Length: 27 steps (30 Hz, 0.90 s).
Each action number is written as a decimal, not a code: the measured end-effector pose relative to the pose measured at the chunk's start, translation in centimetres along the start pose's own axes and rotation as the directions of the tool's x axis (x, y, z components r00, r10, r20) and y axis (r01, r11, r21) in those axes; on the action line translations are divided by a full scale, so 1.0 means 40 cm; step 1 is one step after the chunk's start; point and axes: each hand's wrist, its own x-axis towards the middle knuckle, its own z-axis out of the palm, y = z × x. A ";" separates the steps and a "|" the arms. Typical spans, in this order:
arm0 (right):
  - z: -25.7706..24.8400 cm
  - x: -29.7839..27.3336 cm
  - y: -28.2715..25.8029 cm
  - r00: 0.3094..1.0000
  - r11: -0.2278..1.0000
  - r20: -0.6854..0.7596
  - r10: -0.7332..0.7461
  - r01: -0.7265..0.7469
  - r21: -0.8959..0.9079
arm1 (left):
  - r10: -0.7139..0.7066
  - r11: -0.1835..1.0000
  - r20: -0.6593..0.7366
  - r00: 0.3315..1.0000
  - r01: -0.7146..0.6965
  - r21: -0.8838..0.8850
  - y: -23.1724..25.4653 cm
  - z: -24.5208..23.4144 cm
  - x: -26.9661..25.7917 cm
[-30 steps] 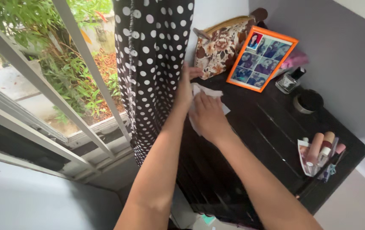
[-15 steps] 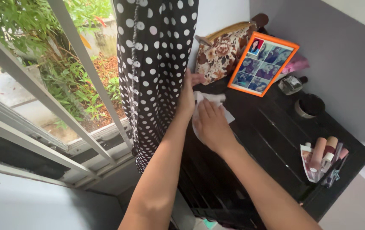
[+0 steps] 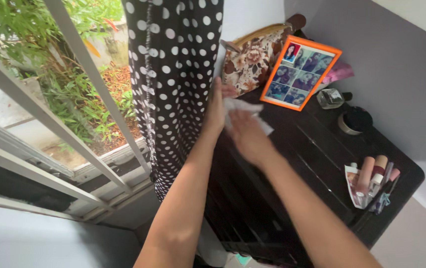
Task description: The person wipes the top of a black plastic storage unit and a wall-mounted shelf with a white wipe. They move a framed photo and cosmetic items aside to clean underneath, then return them. The person also wipes the side of the storage unit and handles several bottles and tubes on the shelf.
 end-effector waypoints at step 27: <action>-0.143 -0.244 -0.146 0.981 0.981 0.049 0.186 -0.188 0.044 | 0.074 0.982 0.112 0.991 -0.093 0.166 0.277 0.198 -0.284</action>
